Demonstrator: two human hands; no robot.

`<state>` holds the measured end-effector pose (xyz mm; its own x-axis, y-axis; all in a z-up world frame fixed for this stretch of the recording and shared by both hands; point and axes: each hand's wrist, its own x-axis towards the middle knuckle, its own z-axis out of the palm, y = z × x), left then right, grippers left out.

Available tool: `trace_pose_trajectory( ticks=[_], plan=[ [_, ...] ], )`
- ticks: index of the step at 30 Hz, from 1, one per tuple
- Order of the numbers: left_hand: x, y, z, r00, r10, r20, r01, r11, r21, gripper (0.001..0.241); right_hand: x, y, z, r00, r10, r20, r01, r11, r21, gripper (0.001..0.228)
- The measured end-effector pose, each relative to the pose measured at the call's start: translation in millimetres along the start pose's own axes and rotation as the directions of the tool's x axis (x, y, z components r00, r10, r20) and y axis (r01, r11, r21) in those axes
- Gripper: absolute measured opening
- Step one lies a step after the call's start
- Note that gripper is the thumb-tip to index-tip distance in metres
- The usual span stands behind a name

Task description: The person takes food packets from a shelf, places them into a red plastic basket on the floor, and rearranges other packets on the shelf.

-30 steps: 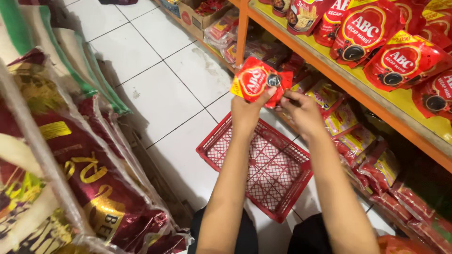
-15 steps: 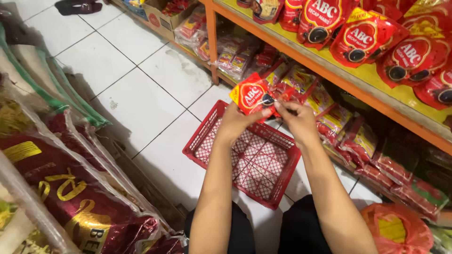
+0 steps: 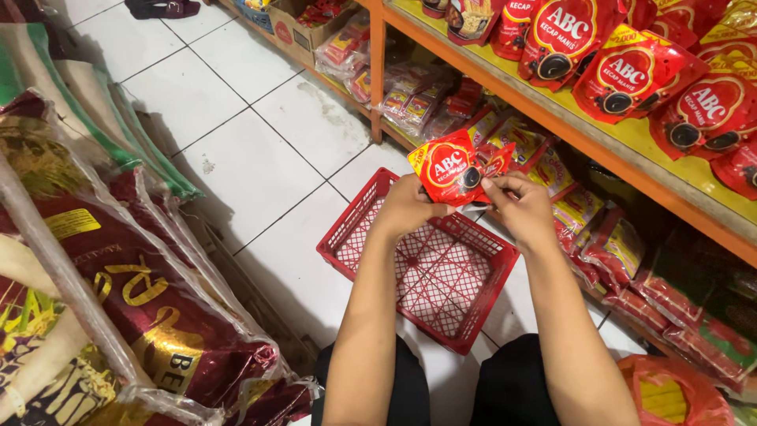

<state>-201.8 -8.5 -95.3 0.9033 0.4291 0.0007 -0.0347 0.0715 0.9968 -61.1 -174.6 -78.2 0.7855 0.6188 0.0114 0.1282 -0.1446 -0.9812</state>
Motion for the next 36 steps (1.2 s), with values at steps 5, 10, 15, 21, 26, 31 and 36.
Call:
trace_pose_trajectory(
  ticks=[5, 10, 15, 21, 26, 31, 36],
  plan=[
    [-3.3, 12.2, -0.4, 0.994, 0.109, -0.003, -0.107, 0.976, -0.191, 0.047, -0.1, 1.3, -6.5, 0.946, -0.317, 0.068, 0.323, 0.897, -0.301, 0.014],
    [1.9, 7.3, -1.6, 0.973, 0.094, -0.211, -0.109, 0.992, -0.059, 0.028, -4.6, -9.3, -15.5, 0.933, -0.324, 0.159, 0.355, 0.902, -0.246, 0.046],
    [15.8, 5.8, 10.6, 0.925, 0.028, -0.379, -0.134, 0.957, -0.257, 0.033, -24.4, -44.2, -40.5, 0.799, -0.599, 0.056, 0.569, 0.723, -0.392, 0.051],
    [25.4, 18.1, 43.9, 0.944, -0.169, -0.283, 0.031, 0.9, -0.435, 0.038, -23.8, -44.0, -33.1, 0.979, -0.189, -0.08, 0.197, 0.975, 0.106, 0.063],
    [27.0, 28.2, 63.9, 0.952, -0.132, -0.275, 0.016, 0.922, -0.388, 0.041, -12.5, -24.2, -34.3, 1.0, 0.018, 0.017, -0.023, 0.949, 0.313, 0.046],
    [27.2, 35.9, 81.8, 0.949, -0.136, -0.284, 0.052, 0.958, -0.283, 0.04, -2.7, -4.5, -55.0, 0.998, 0.0, -0.056, 0.014, 0.968, 0.249, 0.024],
    [29.5, 36.4, 93.3, 0.959, -0.111, -0.261, 0.049, 0.971, -0.233, 0.043, 3.9, -3.9, -103.0, 0.857, -0.251, -0.45, 0.314, 0.947, 0.07, 0.014]
  ],
)
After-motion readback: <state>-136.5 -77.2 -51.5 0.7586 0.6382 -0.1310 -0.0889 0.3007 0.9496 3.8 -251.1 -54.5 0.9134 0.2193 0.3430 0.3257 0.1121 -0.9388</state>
